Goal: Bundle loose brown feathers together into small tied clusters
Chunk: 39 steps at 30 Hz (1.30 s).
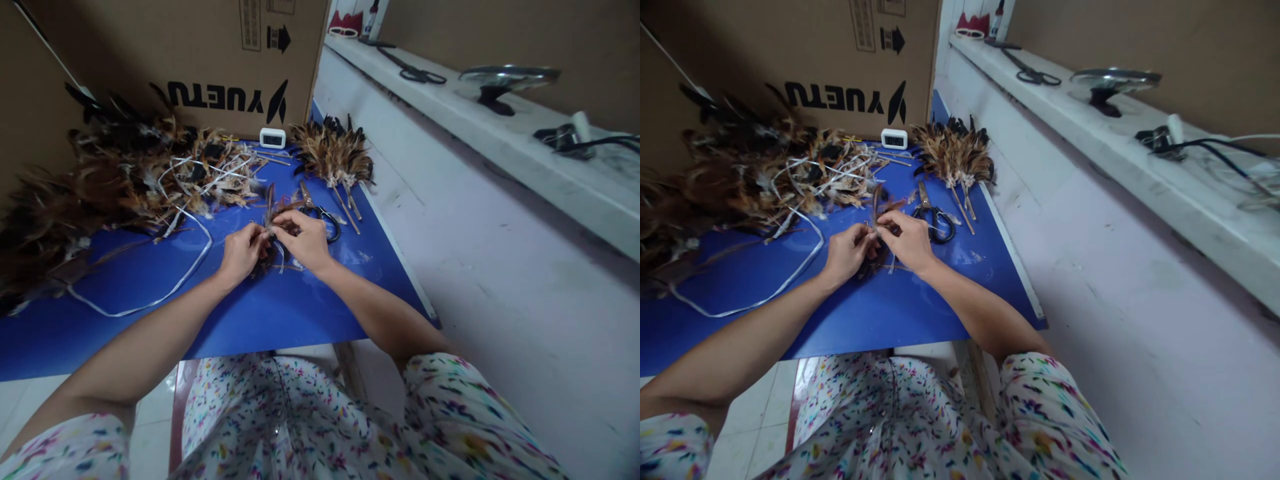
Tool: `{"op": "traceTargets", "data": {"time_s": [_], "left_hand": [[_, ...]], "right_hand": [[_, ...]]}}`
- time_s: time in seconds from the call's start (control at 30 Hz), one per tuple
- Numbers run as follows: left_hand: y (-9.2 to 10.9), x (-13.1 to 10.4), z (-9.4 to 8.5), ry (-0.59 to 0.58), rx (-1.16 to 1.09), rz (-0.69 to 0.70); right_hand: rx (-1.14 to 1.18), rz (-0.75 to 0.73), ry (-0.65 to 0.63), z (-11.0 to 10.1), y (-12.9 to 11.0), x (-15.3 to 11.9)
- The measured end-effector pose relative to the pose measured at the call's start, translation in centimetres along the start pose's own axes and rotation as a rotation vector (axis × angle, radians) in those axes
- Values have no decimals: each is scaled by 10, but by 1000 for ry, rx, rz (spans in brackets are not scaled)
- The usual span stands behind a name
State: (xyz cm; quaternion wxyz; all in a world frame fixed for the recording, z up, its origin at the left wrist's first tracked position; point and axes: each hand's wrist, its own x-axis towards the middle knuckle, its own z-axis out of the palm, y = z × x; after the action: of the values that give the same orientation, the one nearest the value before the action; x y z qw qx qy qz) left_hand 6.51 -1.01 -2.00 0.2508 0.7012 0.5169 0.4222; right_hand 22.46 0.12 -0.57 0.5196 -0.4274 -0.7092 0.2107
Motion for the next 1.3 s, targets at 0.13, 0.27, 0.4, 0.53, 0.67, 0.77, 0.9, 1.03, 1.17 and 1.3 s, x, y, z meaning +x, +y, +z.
{"op": "traceTargets", "data": {"time_s": [0.13, 0.27, 0.4, 0.53, 0.67, 0.77, 0.9, 1.03, 1.17, 1.3], "left_hand": [[0, 0, 0, -2, 1, -11], [-1, 0, 1, 9, -20, -6], [-1, 0, 0, 5, -33, -13], [-2, 1, 0, 11, -31, -27], [-2, 1, 0, 18, -17, -20], [0, 1, 0, 9, -10, -22], [1, 0, -1, 6, -14, -32], [0, 0, -1, 5, -19, -31], [-2, 1, 0, 5, -6, -19], [-1, 1, 0, 13, -3, -2]], "right_hand": [[54, 55, -2, 1, 2, 0], [69, 75, -12, 0, 2, 1], [80, 116, -18, 0, 2, 2], [103, 139, -16, 3, 3, 1], [105, 145, -8, 4, 3, 0], [110, 113, 5, 4, 3, 0], [88, 95, 10, 3, 2, 1], [101, 98, 25, 3, 0, 1], [111, 101, 19, 4, 1, 0], [77, 110, -2, 4, 1, 0]]}}
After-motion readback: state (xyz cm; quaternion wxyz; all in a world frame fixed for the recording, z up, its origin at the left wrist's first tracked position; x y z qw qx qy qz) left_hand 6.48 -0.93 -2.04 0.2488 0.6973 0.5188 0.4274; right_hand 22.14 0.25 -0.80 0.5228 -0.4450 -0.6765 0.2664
